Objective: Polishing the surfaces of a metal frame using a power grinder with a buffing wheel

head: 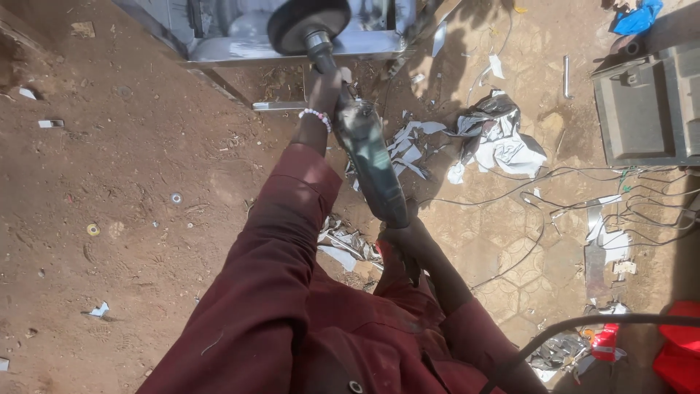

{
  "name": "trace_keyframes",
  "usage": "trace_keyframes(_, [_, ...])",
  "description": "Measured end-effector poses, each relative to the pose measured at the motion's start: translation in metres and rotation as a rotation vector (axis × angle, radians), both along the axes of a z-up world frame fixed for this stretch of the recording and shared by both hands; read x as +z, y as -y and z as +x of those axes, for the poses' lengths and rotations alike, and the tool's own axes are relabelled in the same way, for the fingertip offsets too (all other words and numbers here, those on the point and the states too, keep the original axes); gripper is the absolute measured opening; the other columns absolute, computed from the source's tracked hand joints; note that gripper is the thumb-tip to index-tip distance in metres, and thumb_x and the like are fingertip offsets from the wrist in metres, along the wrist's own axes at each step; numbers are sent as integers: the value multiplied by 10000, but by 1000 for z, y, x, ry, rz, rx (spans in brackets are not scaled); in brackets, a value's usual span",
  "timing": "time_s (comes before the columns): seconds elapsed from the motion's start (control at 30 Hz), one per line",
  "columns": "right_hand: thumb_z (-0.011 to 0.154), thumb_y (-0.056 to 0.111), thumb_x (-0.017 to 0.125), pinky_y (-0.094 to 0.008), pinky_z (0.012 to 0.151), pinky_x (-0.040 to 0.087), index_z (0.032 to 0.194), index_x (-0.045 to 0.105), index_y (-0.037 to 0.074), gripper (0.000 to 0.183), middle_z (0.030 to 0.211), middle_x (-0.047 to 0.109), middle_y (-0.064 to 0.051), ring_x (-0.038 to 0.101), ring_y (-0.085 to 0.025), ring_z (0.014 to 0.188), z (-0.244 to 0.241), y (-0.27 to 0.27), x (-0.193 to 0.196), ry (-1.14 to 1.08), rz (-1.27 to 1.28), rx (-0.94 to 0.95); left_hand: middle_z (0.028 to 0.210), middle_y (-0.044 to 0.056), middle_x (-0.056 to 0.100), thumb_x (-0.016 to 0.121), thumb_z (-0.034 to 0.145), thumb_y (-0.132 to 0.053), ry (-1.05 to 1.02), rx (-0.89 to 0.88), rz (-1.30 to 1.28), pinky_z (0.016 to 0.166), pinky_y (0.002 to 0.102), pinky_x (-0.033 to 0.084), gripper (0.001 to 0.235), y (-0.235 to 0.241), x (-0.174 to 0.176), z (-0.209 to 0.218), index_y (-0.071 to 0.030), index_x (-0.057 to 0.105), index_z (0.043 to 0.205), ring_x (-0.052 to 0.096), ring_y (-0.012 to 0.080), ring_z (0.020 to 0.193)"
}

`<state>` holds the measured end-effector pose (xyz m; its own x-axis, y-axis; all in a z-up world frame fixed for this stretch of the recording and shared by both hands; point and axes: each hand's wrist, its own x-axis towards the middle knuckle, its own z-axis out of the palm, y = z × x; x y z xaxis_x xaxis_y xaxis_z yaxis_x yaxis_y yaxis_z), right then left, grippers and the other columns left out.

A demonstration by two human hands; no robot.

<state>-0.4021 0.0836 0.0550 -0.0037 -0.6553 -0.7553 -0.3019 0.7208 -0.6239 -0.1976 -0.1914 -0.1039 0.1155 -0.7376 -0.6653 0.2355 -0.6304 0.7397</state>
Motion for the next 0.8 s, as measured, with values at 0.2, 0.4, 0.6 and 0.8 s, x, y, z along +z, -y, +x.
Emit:
trace_keyframes(0.2, [740, 5, 719, -314, 398, 340, 711, 515, 51, 211, 532, 473, -84, 424, -182, 417, -32, -8, 25, 9, 209, -250, 599, 110, 697, 683, 558, -89, 5, -8, -2, 402, 334, 557, 268, 15, 78, -91, 17, 689, 804, 645, 195, 442])
trace_keyframes(0.4, [665, 98, 743, -349, 547, 407, 703, 590, 53, 164, 621, 571, -77, 517, -191, 574, 24, -1, 44, -115, 259, -86, 628, 74, 681, 776, 579, 46, -100, 123, 58, 436, 264, 461, 164, 20, 32, -25, -72, 722, 680, 618, 149, 532])
trace_keyframes(0.6, [765, 85, 744, -351, 380, 394, 763, 555, -16, 215, 510, 527, -140, 512, -233, 411, 91, 11, 43, 133, 313, 78, 917, 36, 673, 790, 499, -177, 219, 134, 160, 529, 293, 521, 619, -24, 62, 126, -24, 645, 1080, 632, 141, 686])
trace_keyframes(0.8, [767, 87, 747, -350, 371, 357, 652, 513, 18, 270, 528, 502, -102, 460, -208, 384, 77, 12, 40, 149, 312, 35, 708, 92, 607, 741, 535, 21, 79, 364, 117, 426, 347, 506, 480, -18, 54, 111, 17, 577, 987, 597, 179, 520])
